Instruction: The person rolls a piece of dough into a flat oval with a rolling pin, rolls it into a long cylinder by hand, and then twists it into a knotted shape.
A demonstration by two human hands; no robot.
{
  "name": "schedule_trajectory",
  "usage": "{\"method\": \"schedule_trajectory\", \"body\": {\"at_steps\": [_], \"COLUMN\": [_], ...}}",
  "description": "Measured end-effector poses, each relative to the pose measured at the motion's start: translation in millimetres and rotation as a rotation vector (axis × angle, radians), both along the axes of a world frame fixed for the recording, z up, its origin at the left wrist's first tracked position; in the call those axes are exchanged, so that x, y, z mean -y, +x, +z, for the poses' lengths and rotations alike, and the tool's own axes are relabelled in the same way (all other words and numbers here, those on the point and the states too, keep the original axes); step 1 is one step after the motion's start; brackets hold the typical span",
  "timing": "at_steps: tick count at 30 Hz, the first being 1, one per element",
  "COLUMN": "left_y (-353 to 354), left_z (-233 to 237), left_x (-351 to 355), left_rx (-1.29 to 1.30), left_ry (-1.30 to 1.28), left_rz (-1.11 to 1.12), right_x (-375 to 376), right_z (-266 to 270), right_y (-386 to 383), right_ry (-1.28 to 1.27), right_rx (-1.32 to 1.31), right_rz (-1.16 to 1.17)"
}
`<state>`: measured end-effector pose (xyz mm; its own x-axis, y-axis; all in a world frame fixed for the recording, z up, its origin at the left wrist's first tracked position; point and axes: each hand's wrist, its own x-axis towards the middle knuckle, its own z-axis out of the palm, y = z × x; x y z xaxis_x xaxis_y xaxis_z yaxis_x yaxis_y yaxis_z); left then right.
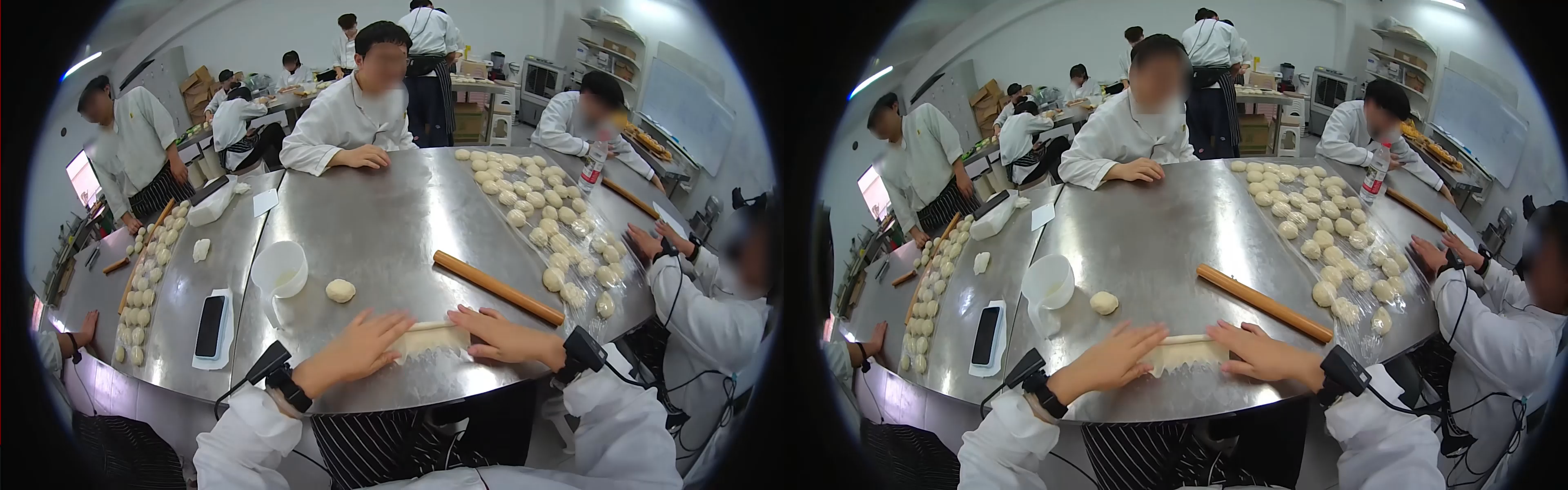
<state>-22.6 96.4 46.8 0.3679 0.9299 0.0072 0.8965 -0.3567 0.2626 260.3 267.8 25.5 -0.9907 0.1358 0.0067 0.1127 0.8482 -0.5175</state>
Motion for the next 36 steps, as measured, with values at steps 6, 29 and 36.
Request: {"method": "schedule_trajectory", "body": {"at_steps": [6, 29, 36], "left_y": [12, 25, 60], "left_z": [-42, -31, -6], "left_x": [-32, 79, 40], "left_rx": [-0.082, -0.028, -0.004], "left_ry": [0.151, 0.143, 0.299], "left_rz": [0.032, -0.086, 0.137], "right_x": [8, 103, 81], "right_z": [-12, -5, -3], "right_y": [-48, 53, 14], "right_ry": [0.334, 0.385, 0.295], "right_rx": [-0.018, 0.028, -0.231], "right_rz": [-0.043, -0.135, -0.248]}}
